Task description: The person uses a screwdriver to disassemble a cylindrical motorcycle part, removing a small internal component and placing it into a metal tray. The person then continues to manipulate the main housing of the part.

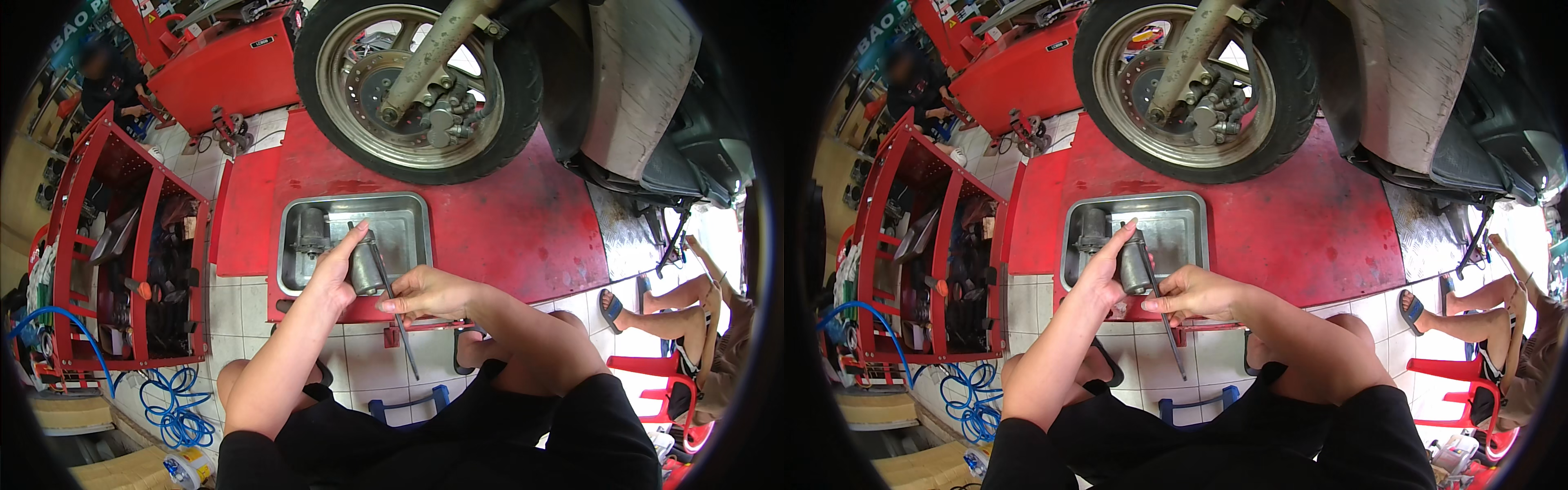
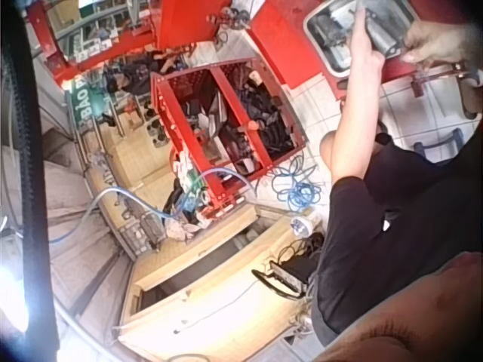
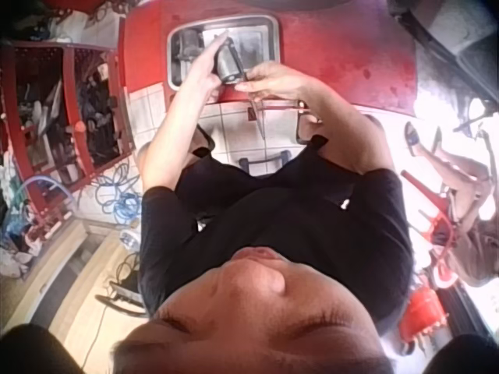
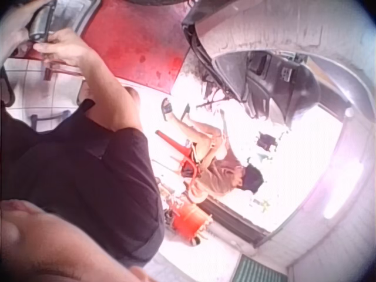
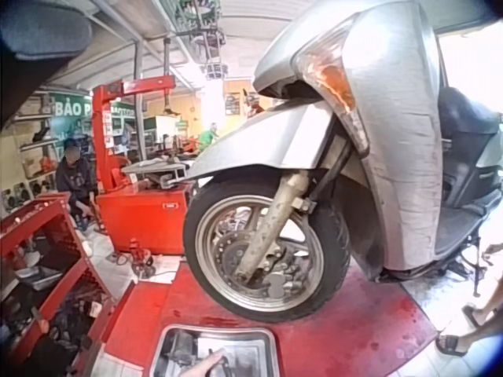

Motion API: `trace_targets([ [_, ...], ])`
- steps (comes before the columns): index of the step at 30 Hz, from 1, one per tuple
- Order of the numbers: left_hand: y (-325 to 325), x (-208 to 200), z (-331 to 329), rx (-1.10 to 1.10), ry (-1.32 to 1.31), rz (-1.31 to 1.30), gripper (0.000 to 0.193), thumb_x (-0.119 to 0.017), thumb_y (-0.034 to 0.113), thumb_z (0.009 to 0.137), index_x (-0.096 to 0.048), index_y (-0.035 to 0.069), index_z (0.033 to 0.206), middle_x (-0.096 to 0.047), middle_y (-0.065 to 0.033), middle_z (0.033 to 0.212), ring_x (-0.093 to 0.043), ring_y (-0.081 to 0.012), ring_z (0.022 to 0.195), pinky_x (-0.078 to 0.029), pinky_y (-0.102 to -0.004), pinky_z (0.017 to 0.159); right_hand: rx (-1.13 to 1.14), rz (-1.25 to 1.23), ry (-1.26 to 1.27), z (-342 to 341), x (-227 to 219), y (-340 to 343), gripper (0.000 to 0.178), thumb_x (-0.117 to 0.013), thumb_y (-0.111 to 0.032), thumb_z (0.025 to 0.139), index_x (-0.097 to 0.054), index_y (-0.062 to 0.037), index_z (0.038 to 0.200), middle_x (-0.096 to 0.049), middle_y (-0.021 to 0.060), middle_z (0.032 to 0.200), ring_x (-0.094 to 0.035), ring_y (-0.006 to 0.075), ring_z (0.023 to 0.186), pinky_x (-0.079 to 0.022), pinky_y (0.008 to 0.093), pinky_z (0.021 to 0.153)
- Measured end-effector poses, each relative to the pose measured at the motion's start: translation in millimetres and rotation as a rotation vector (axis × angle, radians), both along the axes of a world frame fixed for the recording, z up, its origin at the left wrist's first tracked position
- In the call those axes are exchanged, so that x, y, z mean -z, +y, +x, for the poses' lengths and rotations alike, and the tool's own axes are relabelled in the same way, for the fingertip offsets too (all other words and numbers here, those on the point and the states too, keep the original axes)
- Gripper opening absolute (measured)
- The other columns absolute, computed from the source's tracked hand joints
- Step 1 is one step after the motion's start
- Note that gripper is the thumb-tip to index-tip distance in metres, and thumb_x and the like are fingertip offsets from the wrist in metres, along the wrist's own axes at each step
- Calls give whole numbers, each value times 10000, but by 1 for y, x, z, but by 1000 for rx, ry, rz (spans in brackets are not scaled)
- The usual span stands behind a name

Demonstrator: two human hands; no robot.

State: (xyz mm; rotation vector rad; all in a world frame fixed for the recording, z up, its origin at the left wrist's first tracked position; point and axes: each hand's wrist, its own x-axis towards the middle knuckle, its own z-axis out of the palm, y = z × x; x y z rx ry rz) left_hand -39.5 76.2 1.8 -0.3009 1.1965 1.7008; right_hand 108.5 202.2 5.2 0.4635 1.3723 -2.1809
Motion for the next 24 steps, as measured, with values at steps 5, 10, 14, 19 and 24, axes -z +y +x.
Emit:
trace_targets([
  [5, -2, 12, -5, 12, -21, 3, 428, -843, 356, 805, -586, 73, 997, -621, -95, 819, -645, -234, 727, -583, -403, 678, -47, -187, 149, 2, 12, 1, 351, -737, -57, 888, -607, 45, 1198, -650, 72, 995, -610, 124, 843, -500, 266, 811],
  [10, -2, 11, -5, 17, -39, 6, 414, -839, 355, 810, -593, 72, 986, -624, -97, 812, -646, -236, 726, -585, -405, 682, -83, -80, 137, 0, 11, 4, 316, -772, -67, 861, -615, 41, 1112, -665, 71, 923, -645, 144, 852, -502, 266, 786],
  [14, -1, 9, -7, 10, -58, 31, 380, -829, 350, 822, -610, 88, 989, -630, -84, 807, -644, -229, 718, -579, -404, 677, -94, 105, 143, -2, 21, 4, 343, -809, -159, 850, -620, 33, 1062, -686, 105, 953, -669, 154, 841, -516, 265, 751],
  [19, -4, 8, -10, 19, -68, 33, 439, -844, 324, 807, -648, 85, 1119, -668, -57, 963, -640, -201, 837, -568, -412, 762, -29, -17, 24, -1, 7, -3, 387, -754, -168, 903, -570, 58, 1158, -686, 174, 1054, -699, 228, 947, -561, 321, 821],
  [24, -3, 10, -9, 12, -39, 1, 427, -834, 317, 820, -646, 83, 1123, -666, -60, 974, -643, -200, 842, -567, -415, 773, -58, -237, 66, 2, 3, 10, 486, -676, -105, 948, -457, 92, 1335, -646, 249, 1193, -688, 300, 1068, -554, 386, 956],
])
